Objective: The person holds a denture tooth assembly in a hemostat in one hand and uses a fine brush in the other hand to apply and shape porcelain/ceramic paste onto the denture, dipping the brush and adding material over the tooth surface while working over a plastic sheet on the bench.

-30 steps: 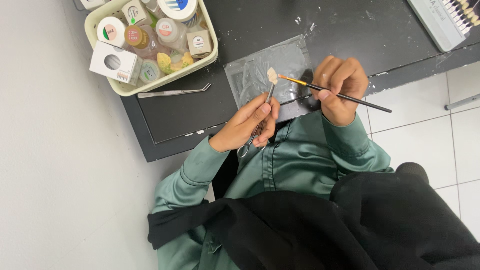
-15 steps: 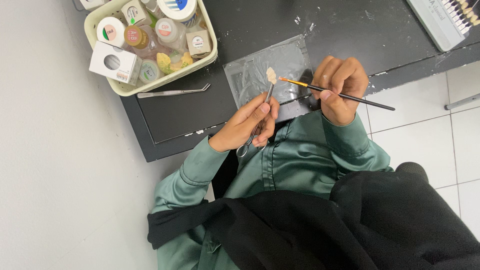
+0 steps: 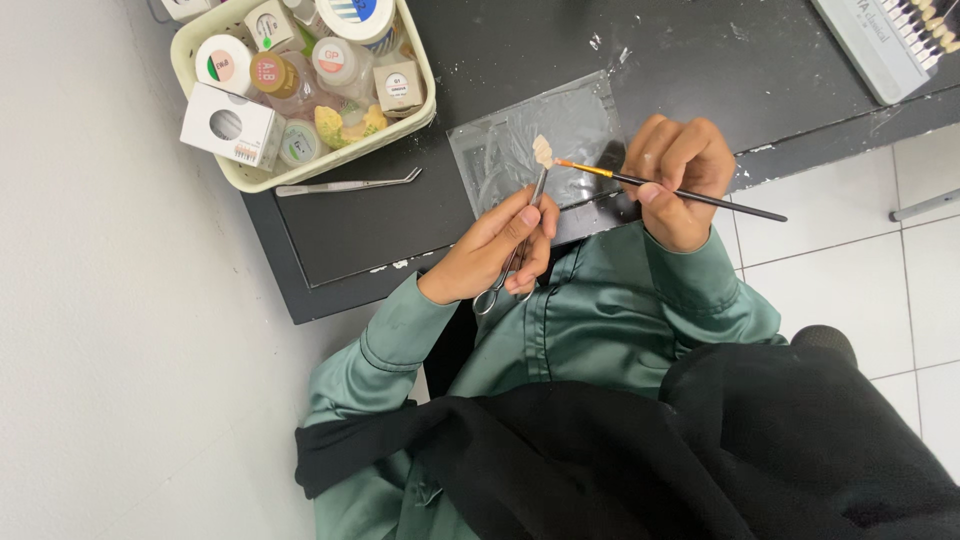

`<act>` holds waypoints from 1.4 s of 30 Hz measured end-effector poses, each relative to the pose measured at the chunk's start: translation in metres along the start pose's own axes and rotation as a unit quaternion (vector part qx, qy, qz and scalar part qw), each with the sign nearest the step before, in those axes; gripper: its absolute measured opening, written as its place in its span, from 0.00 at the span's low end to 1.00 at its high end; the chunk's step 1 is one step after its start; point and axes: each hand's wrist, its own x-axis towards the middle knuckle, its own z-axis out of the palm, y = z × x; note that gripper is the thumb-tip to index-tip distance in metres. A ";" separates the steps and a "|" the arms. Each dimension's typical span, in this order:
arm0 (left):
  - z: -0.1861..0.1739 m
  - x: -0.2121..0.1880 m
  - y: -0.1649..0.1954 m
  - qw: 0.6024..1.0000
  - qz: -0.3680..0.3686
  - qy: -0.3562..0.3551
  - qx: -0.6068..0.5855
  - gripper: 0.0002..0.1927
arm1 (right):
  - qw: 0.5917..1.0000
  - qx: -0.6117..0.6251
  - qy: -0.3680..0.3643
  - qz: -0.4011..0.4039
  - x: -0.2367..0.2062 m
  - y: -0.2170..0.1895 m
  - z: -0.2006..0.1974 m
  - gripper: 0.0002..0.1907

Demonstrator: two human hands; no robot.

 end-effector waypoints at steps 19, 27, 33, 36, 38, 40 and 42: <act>0.000 -0.001 0.002 1.000 -0.007 -0.008 -0.028 0.20 | 1.000 0.002 -0.004 0.002 0.001 -0.001 0.001 0.13; 0.000 -0.001 0.002 0.999 -0.005 -0.014 -0.030 0.21 | 1.000 -0.012 -0.002 0.001 0.001 0.000 0.001 0.13; -0.001 -0.001 0.001 1.000 -0.001 -0.013 -0.026 0.21 | 0.999 -0.025 -0.026 0.005 0.000 -0.001 -0.001 0.12; 0.000 0.000 0.000 1.000 -0.001 -0.012 -0.026 0.21 | 1.000 -0.009 -0.011 0.012 0.000 -0.001 0.000 0.12; 0.000 0.000 0.000 1.000 0.000 -0.011 -0.024 0.21 | 1.000 0.002 0.009 0.022 0.000 0.000 0.001 0.12; -0.001 -0.001 0.000 1.000 0.000 -0.011 -0.020 0.21 | 1.000 -0.008 -0.026 0.008 0.002 0.000 0.000 0.12; -0.001 -0.001 0.000 1.000 -0.001 -0.011 -0.023 0.21 | 1.000 0.003 -0.029 0.007 0.003 -0.001 0.001 0.12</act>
